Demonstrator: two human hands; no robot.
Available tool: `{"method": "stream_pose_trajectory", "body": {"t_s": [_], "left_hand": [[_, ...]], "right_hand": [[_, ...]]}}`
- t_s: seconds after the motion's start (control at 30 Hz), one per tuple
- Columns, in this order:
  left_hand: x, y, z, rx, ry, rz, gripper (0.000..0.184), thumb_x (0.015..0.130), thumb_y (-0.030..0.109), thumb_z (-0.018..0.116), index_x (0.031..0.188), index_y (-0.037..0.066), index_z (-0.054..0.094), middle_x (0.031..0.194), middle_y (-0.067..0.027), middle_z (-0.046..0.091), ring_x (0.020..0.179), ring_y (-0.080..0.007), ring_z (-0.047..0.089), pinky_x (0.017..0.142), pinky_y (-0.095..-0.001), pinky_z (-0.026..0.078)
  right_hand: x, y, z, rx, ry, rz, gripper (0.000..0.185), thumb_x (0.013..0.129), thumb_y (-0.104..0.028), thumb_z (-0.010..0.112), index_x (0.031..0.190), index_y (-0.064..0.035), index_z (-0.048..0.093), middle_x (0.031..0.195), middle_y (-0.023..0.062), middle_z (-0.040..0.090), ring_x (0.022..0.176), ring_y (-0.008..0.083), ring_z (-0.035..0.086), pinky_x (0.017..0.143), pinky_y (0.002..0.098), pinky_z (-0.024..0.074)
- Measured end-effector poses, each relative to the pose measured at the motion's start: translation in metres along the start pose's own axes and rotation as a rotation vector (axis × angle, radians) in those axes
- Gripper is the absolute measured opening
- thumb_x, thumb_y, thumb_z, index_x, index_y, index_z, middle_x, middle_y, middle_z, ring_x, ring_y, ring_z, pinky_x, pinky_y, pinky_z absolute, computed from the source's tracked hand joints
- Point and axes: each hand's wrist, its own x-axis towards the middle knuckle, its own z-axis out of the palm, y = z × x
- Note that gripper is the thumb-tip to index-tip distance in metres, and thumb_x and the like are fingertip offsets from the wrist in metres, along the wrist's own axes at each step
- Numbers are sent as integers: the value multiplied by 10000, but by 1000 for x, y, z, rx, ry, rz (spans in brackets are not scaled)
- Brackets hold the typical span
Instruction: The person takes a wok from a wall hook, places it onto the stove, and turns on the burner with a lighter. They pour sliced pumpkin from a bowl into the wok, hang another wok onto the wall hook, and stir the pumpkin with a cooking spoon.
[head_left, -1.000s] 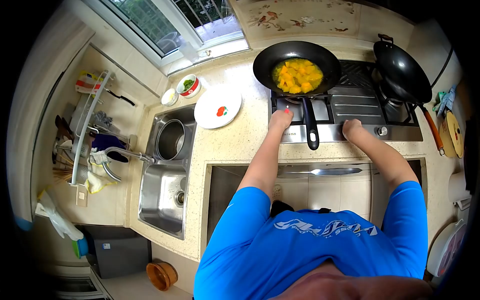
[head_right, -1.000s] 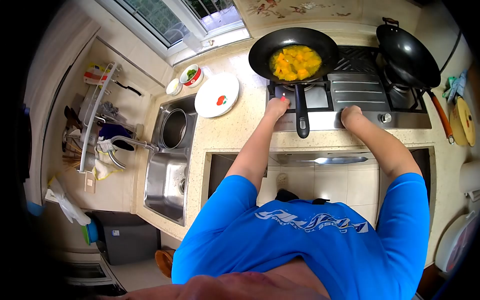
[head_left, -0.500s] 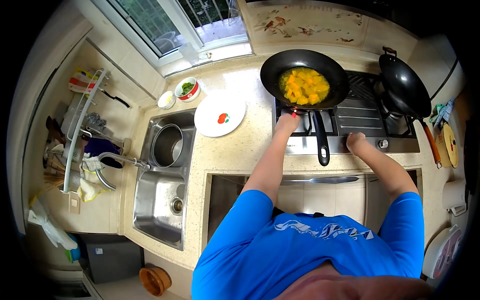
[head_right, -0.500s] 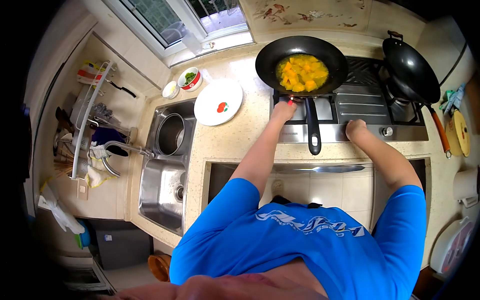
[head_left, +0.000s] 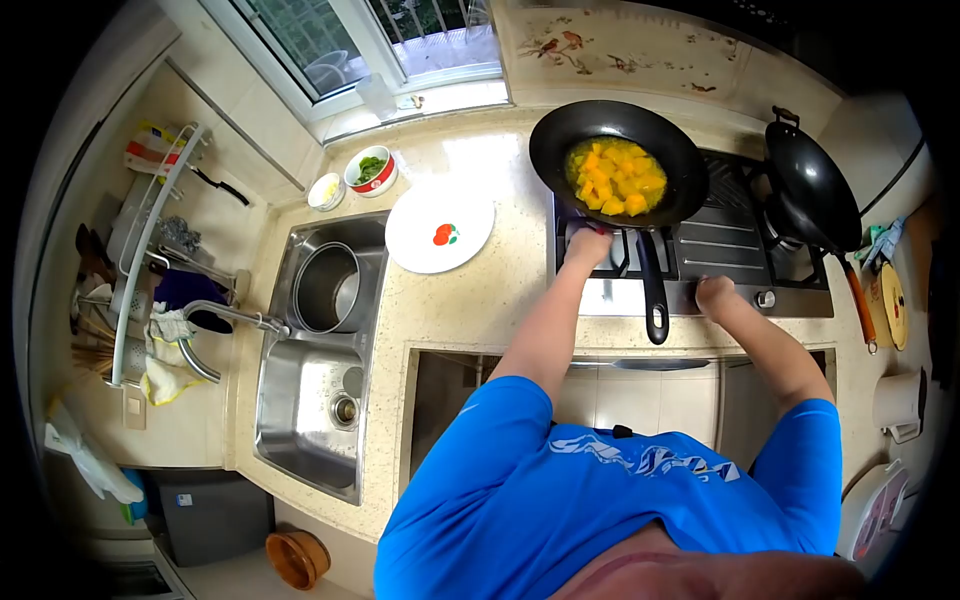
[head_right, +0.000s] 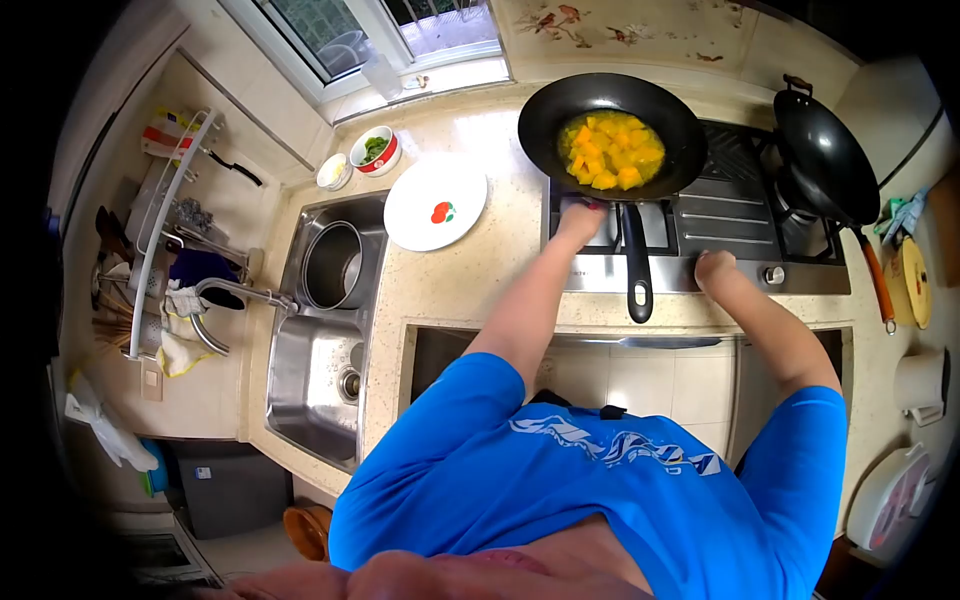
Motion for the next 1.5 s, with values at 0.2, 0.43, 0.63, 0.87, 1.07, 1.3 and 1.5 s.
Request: {"method": "stream_pose_trajectory", "body": {"t_s": [0.2,0.43,0.63,0.87,1.07,1.3,1.5], "left_hand": [[-61,7,-22,-88,-261,-74,505,747,473,517,729,-25,596,593,-142,566,566,-253,570,558,-338,461],[-213,-42,-71,-569,-505,46,172,834,187,477,812,21,435,648,-49,517,502,-90,474,459,-226,392],[-184,11,-206,-431,-218,207,223,886,251,437,940,40,486,660,-26,531,479,-67,463,438,-193,377],[-22,-19,-287,-691,-118,163,153,850,81,409,985,9,424,687,-71,510,466,-70,420,398,-188,323],[111,-24,-298,-642,-60,78,192,831,66,407,1013,9,392,709,-147,557,446,-122,451,365,-249,344],[273,-36,-278,-582,34,-101,271,806,-2,367,1069,69,368,761,-166,537,494,-171,479,387,-279,369],[328,-34,-289,-708,259,-122,578,772,-74,393,1284,85,177,1008,-187,481,656,-249,584,476,-326,483]], "right_hand": [[10,0,23,79,80,-20,356,808,-122,463,1081,107,465,980,161,603,839,259,618,654,315,491],[-11,-2,-6,-46,13,-114,476,771,-124,528,1147,132,387,996,167,596,851,261,616,650,312,495],[-1,-3,-1,-139,-41,-73,499,775,-112,518,1190,118,362,1063,164,573,891,256,606,665,328,492],[5,-2,8,-117,-38,-65,402,788,-108,476,1135,94,443,1085,176,551,898,252,598,726,329,476],[15,-2,38,9,96,61,336,853,-124,346,1095,80,456,940,155,608,791,254,619,622,342,483],[24,-3,83,88,335,147,263,816,-133,414,952,63,523,674,105,599,600,222,596,478,365,446],[7,-7,62,31,301,161,258,831,-130,375,845,38,570,693,120,613,617,238,606,513,371,459]]}}
